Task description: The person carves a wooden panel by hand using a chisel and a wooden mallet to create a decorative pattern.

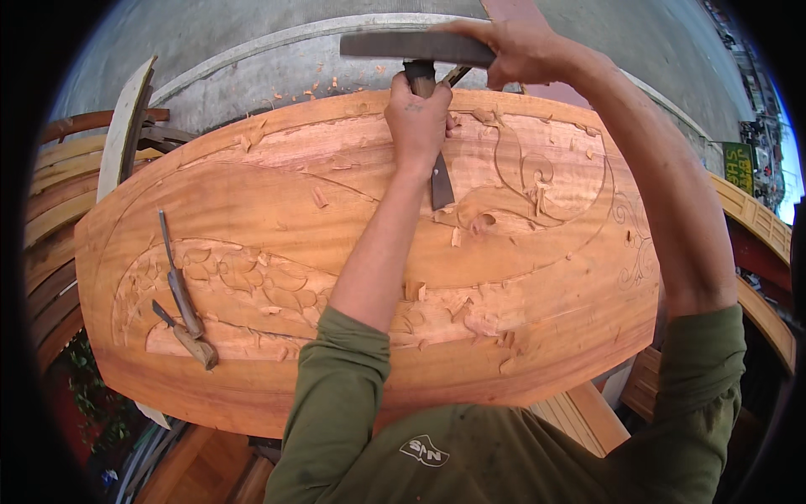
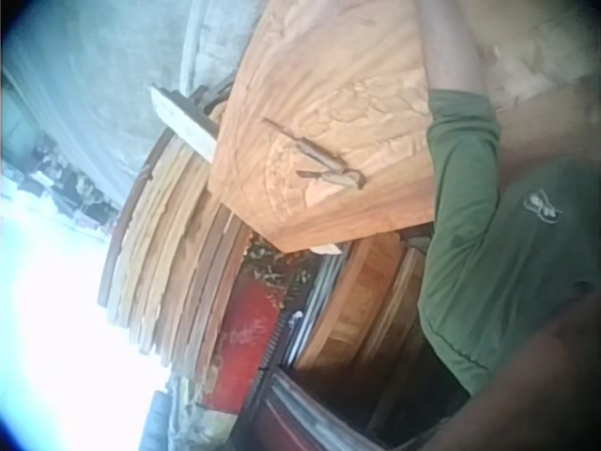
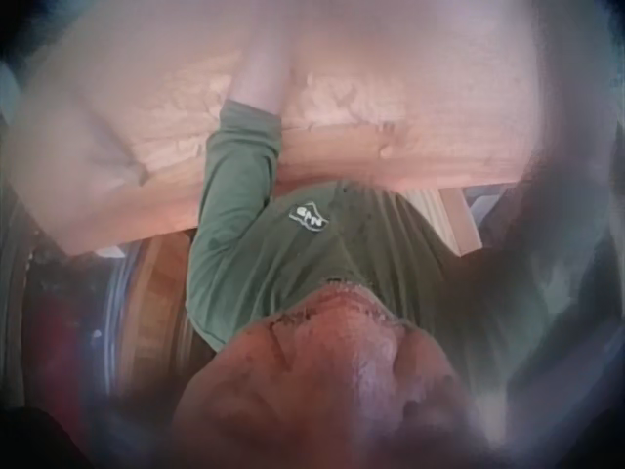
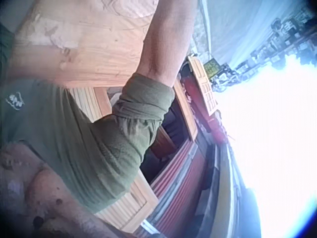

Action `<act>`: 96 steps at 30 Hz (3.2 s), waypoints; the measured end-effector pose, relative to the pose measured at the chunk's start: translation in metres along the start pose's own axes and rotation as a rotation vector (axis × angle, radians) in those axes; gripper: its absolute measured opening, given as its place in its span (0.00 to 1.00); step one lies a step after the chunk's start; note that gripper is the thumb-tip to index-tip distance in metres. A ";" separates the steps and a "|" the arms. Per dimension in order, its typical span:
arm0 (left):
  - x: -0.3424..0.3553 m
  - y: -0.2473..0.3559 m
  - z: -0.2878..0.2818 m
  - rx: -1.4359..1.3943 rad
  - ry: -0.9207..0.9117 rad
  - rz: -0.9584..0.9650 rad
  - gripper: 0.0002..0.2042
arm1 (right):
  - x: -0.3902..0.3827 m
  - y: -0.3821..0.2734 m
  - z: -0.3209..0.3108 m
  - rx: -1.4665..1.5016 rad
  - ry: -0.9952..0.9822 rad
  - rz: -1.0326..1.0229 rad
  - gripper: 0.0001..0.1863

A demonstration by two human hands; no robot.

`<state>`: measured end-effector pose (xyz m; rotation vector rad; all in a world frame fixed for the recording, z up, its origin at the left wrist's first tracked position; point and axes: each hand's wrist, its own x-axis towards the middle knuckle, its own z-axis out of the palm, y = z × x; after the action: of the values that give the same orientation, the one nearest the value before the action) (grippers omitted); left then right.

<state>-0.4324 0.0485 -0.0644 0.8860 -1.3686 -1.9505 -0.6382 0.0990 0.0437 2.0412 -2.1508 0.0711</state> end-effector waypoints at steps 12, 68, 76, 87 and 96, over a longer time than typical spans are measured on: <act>0.000 -0.012 0.004 0.004 -0.016 -0.081 0.12 | -0.008 0.014 -0.030 0.137 -0.342 -0.028 0.53; -0.016 -0.012 0.038 -0.106 -0.465 -0.119 0.15 | -0.129 0.031 -0.041 0.692 -0.108 0.913 0.50; -0.017 -0.005 0.033 -0.080 -0.505 -0.187 0.16 | -0.135 -0.001 -0.051 0.640 -0.237 0.678 0.51; 0.001 0.031 -0.003 -0.199 -0.552 -0.282 0.26 | -0.174 -0.036 -0.053 0.681 -0.063 0.744 0.50; -0.009 0.010 0.016 -0.138 -0.201 -0.011 0.19 | -0.161 -0.046 -0.058 0.749 0.206 0.750 0.47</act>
<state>-0.4388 0.0612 -0.0494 0.6485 -1.3208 -2.1607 -0.5801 0.2641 0.0713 1.2118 -2.8593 1.2706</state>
